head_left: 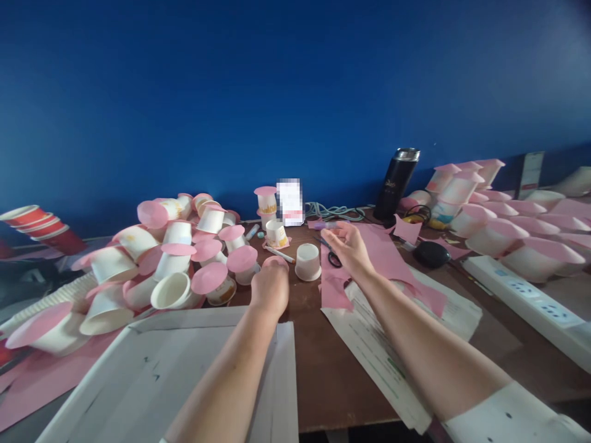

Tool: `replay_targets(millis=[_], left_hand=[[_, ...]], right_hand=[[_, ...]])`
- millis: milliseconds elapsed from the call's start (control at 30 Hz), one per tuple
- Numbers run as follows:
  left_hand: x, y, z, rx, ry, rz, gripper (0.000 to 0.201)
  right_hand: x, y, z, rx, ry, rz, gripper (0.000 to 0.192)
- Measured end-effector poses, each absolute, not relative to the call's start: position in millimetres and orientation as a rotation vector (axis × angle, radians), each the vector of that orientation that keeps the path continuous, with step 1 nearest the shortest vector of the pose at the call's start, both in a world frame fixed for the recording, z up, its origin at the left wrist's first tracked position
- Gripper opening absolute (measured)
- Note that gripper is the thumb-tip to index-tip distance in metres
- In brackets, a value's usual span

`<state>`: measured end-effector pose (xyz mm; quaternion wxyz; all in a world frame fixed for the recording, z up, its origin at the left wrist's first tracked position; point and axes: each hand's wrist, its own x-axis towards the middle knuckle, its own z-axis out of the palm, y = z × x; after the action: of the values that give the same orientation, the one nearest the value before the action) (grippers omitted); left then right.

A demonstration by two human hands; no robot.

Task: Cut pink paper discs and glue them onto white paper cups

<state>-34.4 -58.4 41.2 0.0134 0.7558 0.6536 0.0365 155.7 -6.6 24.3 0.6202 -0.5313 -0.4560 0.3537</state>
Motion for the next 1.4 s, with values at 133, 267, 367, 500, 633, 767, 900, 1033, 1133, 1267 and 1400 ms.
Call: replay_targets(millis=[133,267,367,500,633,767,900,1033,1133,1267,1400], left_hand=[[-35,-58,43,2.326,2.025,0.128,0.030],[-36,-58,43,2.343,1.982,0.194,0.031],[-37,-58,42,2.359,1.983,0.198,0.033],[-38,-56,42,2.321,2.025,0.093,0.031],[-40,-56,40,2.342,2.008,0.085,0.026],[-41,-57,39,2.288,2.044,0.119,0.026],[-39,-57,41,2.253,2.060,0.079,0.029],[-38,-56,44,2.223,2.039,0.022,0.036],[-37,-56,45,2.229,2.033,0.039,0.036],[-38,-57,44,2.250,2.020,0.059,0.034],[-40,-57,44,2.265,2.031,0.198,0.031]], right_hand=[[142,-21,22,-1.232,-1.665,0.503,0.095],[133,-24,10,-1.415,-1.793,0.412,0.101],[135,-20,11,-1.362,-1.722,0.534,0.095],[148,-15,25,-1.086,-1.381,1.031,0.080],[163,-19,36,-0.690,-1.138,1.544,0.054],[169,-24,35,-0.448,-1.033,1.778,0.069],[170,-25,31,-0.277,-0.920,1.990,0.082],[169,-25,31,-0.162,-0.853,2.086,0.084],[168,-27,34,-0.157,-0.882,2.068,0.082],[168,-26,33,-0.216,-0.981,2.015,0.079],[170,-23,30,-0.384,-1.063,1.923,0.074]])
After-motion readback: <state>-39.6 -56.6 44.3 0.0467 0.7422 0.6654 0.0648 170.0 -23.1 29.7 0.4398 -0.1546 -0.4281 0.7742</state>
